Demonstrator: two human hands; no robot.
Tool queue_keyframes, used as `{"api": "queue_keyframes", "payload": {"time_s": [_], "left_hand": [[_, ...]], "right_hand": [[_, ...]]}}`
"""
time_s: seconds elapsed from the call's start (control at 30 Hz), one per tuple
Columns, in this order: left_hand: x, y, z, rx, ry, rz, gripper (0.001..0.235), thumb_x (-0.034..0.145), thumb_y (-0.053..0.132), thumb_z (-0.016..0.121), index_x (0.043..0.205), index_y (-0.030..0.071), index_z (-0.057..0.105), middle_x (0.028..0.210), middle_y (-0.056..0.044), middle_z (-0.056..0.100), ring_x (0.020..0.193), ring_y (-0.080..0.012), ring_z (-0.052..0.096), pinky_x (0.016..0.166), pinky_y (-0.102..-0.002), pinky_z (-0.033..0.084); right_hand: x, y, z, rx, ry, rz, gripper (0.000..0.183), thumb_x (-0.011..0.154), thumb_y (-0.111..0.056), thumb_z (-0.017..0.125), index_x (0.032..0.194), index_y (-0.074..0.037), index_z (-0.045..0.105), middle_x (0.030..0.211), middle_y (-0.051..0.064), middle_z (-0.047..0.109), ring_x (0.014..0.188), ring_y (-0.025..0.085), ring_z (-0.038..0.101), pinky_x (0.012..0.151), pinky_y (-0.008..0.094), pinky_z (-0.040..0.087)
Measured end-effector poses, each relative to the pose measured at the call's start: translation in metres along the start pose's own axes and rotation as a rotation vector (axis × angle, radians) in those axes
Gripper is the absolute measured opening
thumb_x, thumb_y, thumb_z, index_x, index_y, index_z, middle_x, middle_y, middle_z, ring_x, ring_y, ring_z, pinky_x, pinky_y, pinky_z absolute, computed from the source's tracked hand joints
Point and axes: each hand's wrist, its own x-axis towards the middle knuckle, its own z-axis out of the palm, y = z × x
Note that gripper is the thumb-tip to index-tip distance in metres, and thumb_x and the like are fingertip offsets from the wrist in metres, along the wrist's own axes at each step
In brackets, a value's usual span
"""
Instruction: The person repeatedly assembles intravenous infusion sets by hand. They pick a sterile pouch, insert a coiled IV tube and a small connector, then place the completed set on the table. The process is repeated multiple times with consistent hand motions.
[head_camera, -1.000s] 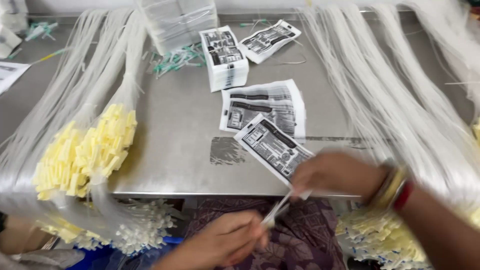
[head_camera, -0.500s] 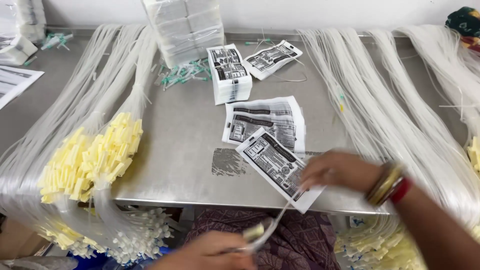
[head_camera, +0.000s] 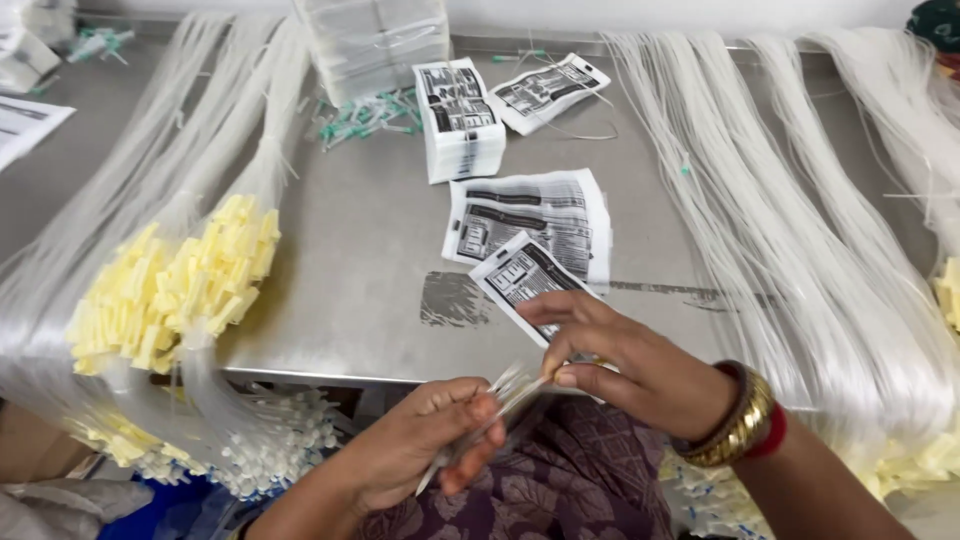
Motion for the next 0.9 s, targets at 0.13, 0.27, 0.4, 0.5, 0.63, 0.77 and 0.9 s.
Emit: {"api": "queue_keyframes", "payload": {"time_s": [0.13,0.27,0.4,0.5,0.63,0.77,0.9], "left_hand": [[0.003,-0.013,-0.019,-0.272,-0.150,-0.008,0.032,0.107,0.033,0.060,0.095,0.003,0.062,0.059,0.004,0.053,0.045,-0.0049,0.048,0.043,-0.018,0.039],[0.007,-0.020,-0.019,-0.044,0.101,0.111,0.029,0.096,0.026,0.073,0.111,0.004,0.060,0.068,0.001,0.058,0.050,-0.0061,0.051,0.046,-0.019,0.040],[0.016,-0.017,0.003,0.375,0.278,0.034,0.050,0.086,0.024,0.073,0.127,0.006,0.051,0.106,-0.007,0.069,0.092,-0.0141,0.073,0.076,-0.029,0.064],[0.023,-0.030,-0.003,0.462,0.019,0.013,0.063,0.097,0.025,0.068,0.149,0.008,0.038,0.134,-0.009,0.056,0.123,-0.0212,0.058,0.096,-0.037,0.053],[0.037,-0.038,-0.002,0.049,-0.158,-0.084,0.063,0.099,0.025,0.066,0.153,0.003,0.042,0.132,-0.014,0.061,0.123,-0.0215,0.064,0.102,-0.037,0.056],[0.046,-0.042,-0.006,-0.117,-0.224,-0.160,0.057,0.101,0.024,0.064,0.148,-0.001,0.044,0.122,-0.017,0.063,0.112,-0.0246,0.068,0.096,-0.039,0.059],[0.067,-0.102,-0.062,0.022,-0.398,-0.272,0.039,0.112,0.015,0.064,0.131,-0.017,0.054,0.113,-0.013,0.063,0.104,-0.0165,0.060,0.086,-0.028,0.051]], "right_hand": [[-0.015,0.037,0.029,0.410,-0.007,0.016,0.016,0.108,-0.018,0.048,0.106,-0.002,0.054,0.128,0.016,0.060,0.113,0.027,0.061,0.095,0.041,0.054],[-0.019,0.047,0.049,0.885,0.225,0.428,0.022,0.100,-0.026,0.061,0.109,-0.006,0.055,0.081,-0.001,0.057,0.065,0.008,0.052,0.057,0.021,0.047],[-0.012,0.037,0.060,1.059,0.363,0.449,0.030,0.097,-0.021,0.070,0.117,-0.002,0.057,0.069,-0.007,0.045,0.055,0.002,0.037,0.048,0.018,0.032],[-0.010,0.040,0.066,1.161,0.412,0.353,0.035,0.096,-0.017,0.072,0.122,0.000,0.056,0.072,-0.006,0.046,0.056,0.002,0.036,0.050,0.021,0.030],[-0.010,0.039,0.067,1.192,0.427,0.351,0.037,0.096,-0.015,0.072,0.126,0.000,0.055,0.071,-0.007,0.045,0.056,0.003,0.037,0.049,0.022,0.031],[-0.018,0.037,0.064,0.967,0.436,0.562,0.060,0.089,-0.020,0.074,0.141,-0.004,0.047,0.095,0.004,0.054,0.073,0.009,0.055,0.054,0.021,0.046],[-0.021,0.020,0.070,1.341,0.071,0.648,0.077,0.087,-0.036,0.071,0.149,-0.009,0.034,0.146,0.015,0.050,0.113,0.026,0.066,0.086,0.037,0.058]]}}
